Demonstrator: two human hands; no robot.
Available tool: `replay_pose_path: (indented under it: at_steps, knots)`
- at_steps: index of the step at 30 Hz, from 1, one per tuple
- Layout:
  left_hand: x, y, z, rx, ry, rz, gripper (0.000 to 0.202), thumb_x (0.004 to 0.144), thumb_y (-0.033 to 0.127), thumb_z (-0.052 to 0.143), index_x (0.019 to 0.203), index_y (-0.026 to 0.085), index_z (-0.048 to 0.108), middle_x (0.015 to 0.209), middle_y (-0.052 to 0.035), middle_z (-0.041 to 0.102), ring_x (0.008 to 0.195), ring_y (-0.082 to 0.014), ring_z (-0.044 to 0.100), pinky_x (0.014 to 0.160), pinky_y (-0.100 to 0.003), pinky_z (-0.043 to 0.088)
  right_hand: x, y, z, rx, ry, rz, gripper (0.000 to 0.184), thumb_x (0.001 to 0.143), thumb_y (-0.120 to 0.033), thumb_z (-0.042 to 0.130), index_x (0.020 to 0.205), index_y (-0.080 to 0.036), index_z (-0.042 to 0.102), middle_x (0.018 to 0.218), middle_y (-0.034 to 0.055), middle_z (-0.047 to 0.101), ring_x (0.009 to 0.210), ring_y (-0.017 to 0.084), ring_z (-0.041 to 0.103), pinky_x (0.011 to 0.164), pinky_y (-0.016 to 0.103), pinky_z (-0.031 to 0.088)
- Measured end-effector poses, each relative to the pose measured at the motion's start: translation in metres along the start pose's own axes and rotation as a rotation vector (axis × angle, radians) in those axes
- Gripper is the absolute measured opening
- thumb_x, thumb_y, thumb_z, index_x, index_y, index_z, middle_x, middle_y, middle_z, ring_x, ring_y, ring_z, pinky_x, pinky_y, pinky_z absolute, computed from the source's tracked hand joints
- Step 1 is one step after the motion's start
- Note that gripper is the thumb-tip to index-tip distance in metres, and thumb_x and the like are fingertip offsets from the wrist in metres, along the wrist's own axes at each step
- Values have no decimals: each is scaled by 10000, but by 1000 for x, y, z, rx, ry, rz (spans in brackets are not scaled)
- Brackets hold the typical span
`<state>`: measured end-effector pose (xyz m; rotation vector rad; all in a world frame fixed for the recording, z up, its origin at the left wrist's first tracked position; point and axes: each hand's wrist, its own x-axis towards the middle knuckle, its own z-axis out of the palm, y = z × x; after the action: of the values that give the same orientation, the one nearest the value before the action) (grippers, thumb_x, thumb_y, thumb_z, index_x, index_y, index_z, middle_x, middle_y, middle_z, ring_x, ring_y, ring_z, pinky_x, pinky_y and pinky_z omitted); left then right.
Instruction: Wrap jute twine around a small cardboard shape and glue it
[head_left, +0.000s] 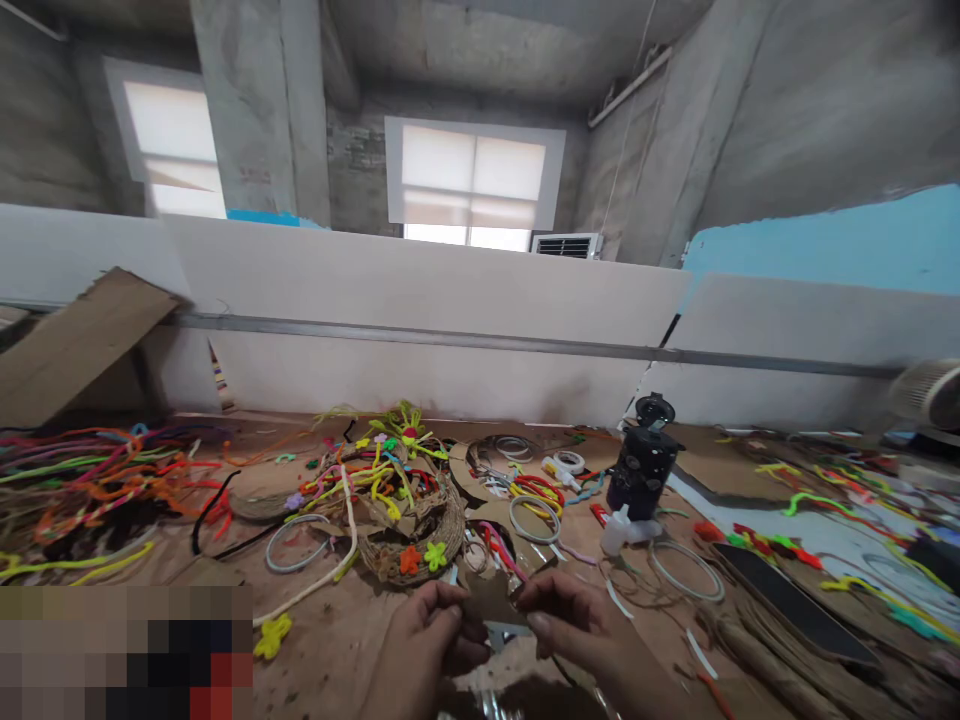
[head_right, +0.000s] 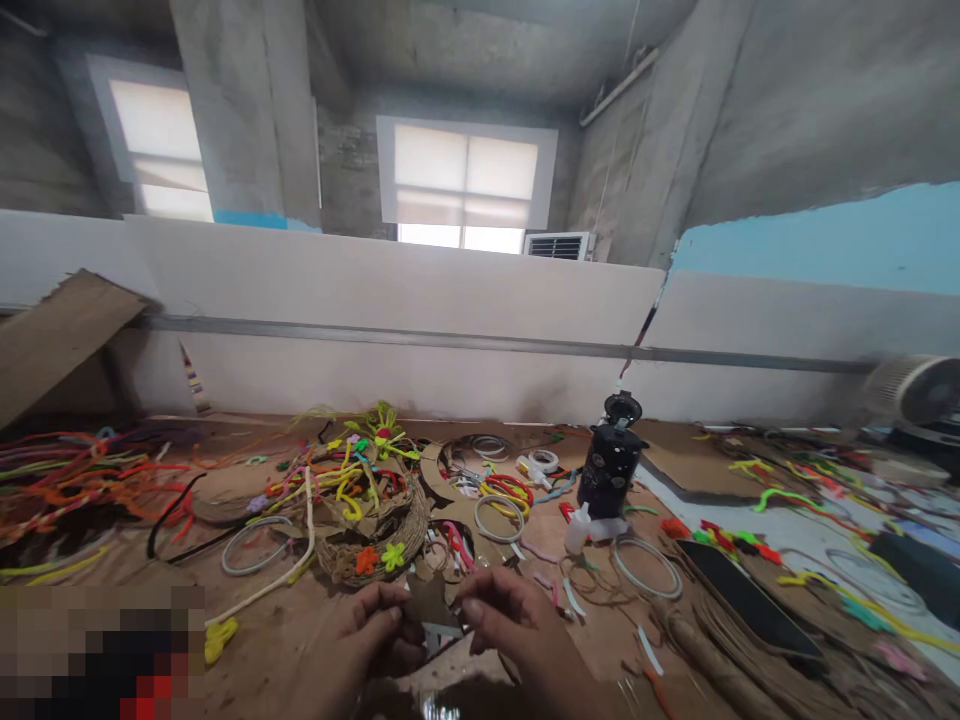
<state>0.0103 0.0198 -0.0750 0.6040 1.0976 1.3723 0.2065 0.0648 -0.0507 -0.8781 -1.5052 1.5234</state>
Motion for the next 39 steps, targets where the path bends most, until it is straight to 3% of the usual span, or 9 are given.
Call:
replay_pose_path:
  at_steps: [5,11,16,19,22,26,32,36,39]
  knots:
    - [-3,6,3,-18,-5,-25,197,665,226,732,801,180,596,585,-23,716,478,-139,645,518,-201,429,1,12,-6,-121,-9,10,461,708,-607,843,830,-174,741,718,15,640,643,149,555,612,251,432]
    - [-14,21,11,-11,31,-109,186,647,195,686,818,174,615,667,-72,769,524,-157,685,560,-228,484,4,3,-2,-155,69,-12,523,734,-680,785,742,-161,719,710,32,650,611,155,554,566,253,451]
    - [-13,25,10,-43,-12,-163,147,595,183,628,741,184,619,696,-94,785,571,-184,703,604,-258,500,14,-4,-4,-153,94,-16,536,726,-698,772,736,-169,685,678,17,631,595,155,553,575,262,459]
    - [-7,28,3,18,8,-117,141,606,216,639,736,181,680,682,-62,759,599,-189,675,588,-255,471,18,-19,-5,-245,39,-40,451,811,-630,716,788,-180,692,690,16,642,638,172,576,596,264,457]
    - [-5,37,-4,150,26,23,185,666,336,725,759,179,757,739,-61,760,721,-213,676,641,-260,472,21,-37,-3,-540,-105,-142,234,889,-400,665,770,-201,694,711,10,654,689,177,582,629,257,431]
    - [-15,48,-2,354,-94,184,268,753,441,733,789,192,826,796,-83,781,791,-244,661,705,-271,460,25,-49,11,-940,-272,-299,162,883,-140,597,776,-211,695,814,15,698,743,174,610,671,252,400]
    - [-25,50,1,786,-46,358,164,776,270,701,715,234,849,711,-59,732,792,-246,637,714,-258,435,26,-40,29,-1071,-245,-473,143,909,-125,628,807,-214,674,817,18,703,749,184,643,663,250,397]
    - [-23,50,0,702,-157,209,235,825,289,646,747,188,843,640,-43,725,650,-208,619,604,-242,409,27,-31,28,-1045,-259,-417,141,929,-140,606,823,-212,665,838,23,696,776,193,657,664,254,401]
    - [-23,50,1,665,-142,207,208,791,215,645,751,176,845,674,-37,749,651,-189,620,625,-234,411,27,-27,26,-978,-238,-368,141,935,-162,580,831,-219,658,858,22,690,797,198,656,679,263,402]
